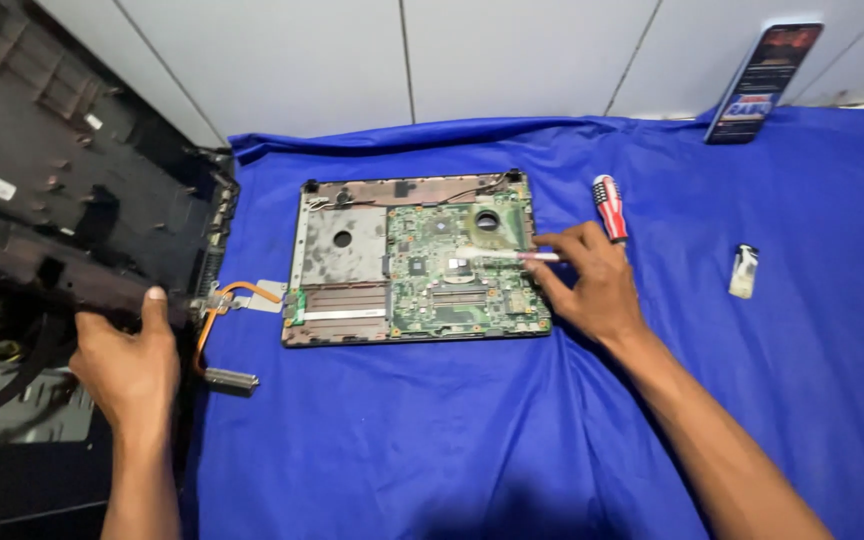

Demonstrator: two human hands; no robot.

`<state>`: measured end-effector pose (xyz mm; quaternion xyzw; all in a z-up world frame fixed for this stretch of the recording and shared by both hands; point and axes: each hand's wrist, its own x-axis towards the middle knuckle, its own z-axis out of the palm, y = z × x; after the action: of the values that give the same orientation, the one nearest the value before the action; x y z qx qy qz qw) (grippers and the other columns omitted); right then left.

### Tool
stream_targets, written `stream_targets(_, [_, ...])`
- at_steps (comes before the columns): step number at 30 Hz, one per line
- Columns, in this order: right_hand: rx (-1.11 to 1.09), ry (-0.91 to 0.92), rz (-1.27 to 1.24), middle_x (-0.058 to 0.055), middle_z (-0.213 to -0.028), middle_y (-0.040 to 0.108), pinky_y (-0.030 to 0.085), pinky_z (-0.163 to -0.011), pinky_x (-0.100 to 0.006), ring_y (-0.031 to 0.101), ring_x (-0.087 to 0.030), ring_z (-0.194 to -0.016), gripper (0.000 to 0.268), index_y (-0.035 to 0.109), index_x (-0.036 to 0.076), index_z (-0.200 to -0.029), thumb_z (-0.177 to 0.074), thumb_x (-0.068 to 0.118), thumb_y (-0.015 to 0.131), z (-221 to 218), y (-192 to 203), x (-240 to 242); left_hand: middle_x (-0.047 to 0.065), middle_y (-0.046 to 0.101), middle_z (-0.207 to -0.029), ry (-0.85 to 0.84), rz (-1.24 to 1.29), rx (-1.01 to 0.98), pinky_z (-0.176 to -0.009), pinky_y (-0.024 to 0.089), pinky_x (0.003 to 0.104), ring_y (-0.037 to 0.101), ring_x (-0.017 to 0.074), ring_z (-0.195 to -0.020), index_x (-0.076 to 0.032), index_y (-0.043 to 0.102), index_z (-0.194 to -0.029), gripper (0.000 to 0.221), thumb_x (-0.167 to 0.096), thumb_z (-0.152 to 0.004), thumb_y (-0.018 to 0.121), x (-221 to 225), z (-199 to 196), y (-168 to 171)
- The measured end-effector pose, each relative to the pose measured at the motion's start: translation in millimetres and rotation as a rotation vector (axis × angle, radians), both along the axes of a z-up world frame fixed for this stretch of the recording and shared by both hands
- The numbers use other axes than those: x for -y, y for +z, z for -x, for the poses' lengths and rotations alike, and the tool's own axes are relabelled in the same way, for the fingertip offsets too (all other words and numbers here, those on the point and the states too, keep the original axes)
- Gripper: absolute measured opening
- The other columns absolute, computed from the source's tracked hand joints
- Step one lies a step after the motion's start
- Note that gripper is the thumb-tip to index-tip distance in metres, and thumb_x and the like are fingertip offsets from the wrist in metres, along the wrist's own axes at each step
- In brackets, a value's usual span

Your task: The person cleans the motherboard and the inside of the laptop case using a toothbrush, applies thermal paste to the CPU, and then replaces the back cover.

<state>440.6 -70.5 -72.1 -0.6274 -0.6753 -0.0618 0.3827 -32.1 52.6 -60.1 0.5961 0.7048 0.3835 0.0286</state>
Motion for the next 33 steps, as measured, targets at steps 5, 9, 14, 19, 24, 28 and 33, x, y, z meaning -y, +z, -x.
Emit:
stream_targets(5, [-0.021,-0.004,0.001,-0.006,-0.097,0.063,0.050,-0.071,-0.038,0.065,-0.020,-0.081,0.021,0.076,0.012,-0.111,-0.096,0.026,0.076,1,-2,2,0.016,0.067,-0.083,-0.048,-0.242,0.091,-0.067,0.047,0.048,0.060,0.0347,-0.071,0.002,0.065,-0.105,0.025,-0.018,-0.109,0.079,-34,9,-37])
stream_targets(9, [-0.026,-0.026,-0.016,-0.006,-0.095,0.061,0.049,-0.071,-0.038,0.062,-0.021,-0.081,0.018,0.075,0.009,-0.110,-0.098,0.023,0.073,2,-2,1,0.013,0.059,-0.078,-0.126,-0.420,0.087,-0.059,0.040,0.042,0.048,0.0240,-0.059,0.005,0.066,-0.120,0.022,-0.013,-0.115,0.077,-27,-3,-15])
stream_targets(14, [-0.061,-0.006,-0.037,-0.009,-0.099,0.061,0.050,-0.082,-0.036,0.064,-0.024,-0.090,0.016,0.074,0.008,-0.113,-0.100,0.015,0.069,4,5,4,0.026,0.070,-0.095,-0.205,-0.581,0.057,-0.065,0.048,0.044,0.067,0.0358,-0.077,0.014,0.061,-0.127,0.030,-0.012,-0.119,0.075,-7,-29,27])
stream_targets(19, [-0.055,0.072,-0.068,-0.012,-0.102,0.063,0.049,-0.092,-0.037,0.063,-0.027,-0.096,0.015,0.073,0.005,-0.115,-0.103,0.011,0.067,7,9,6,0.026,0.066,-0.093,-0.179,-0.668,0.082,-0.074,0.048,0.048,0.065,0.0396,-0.084,0.012,0.056,-0.107,0.033,-0.016,-0.116,0.070,7,-59,65])
stream_targets(24, [-0.138,0.026,-0.117,-0.007,-0.098,0.069,0.054,-0.087,-0.039,0.070,-0.030,-0.092,0.013,0.076,0.014,-0.116,-0.106,0.010,0.069,-1,-3,6,0.016,0.064,-0.100,-0.442,-0.695,0.505,-0.095,0.050,0.041,0.061,0.0208,-0.097,0.000,0.057,-0.113,0.013,-0.008,-0.106,0.065,13,-89,74])
stream_targets(28, [-0.225,0.062,-0.189,-0.009,-0.092,0.070,0.052,-0.071,-0.038,0.065,-0.029,-0.074,0.009,0.074,0.008,-0.113,-0.107,0.007,0.067,2,-1,11,0.015,0.058,-0.136,-0.568,-0.617,0.721,-0.118,0.038,0.040,0.053,0.0161,-0.126,-0.003,0.048,-0.141,0.036,-0.017,-0.109,0.059,18,-119,72])
stream_targets(33, [-0.243,0.092,-0.280,-0.007,-0.088,0.071,0.052,-0.067,-0.034,0.063,-0.024,-0.070,0.016,0.077,0.010,-0.112,-0.097,0.007,0.081,8,4,18,0.021,0.047,-0.153,-0.636,-0.428,0.760,-0.124,0.026,0.047,0.039,0.0204,-0.142,0.000,0.039,-0.154,0.051,-0.024,-0.111,0.056,7,-135,22])
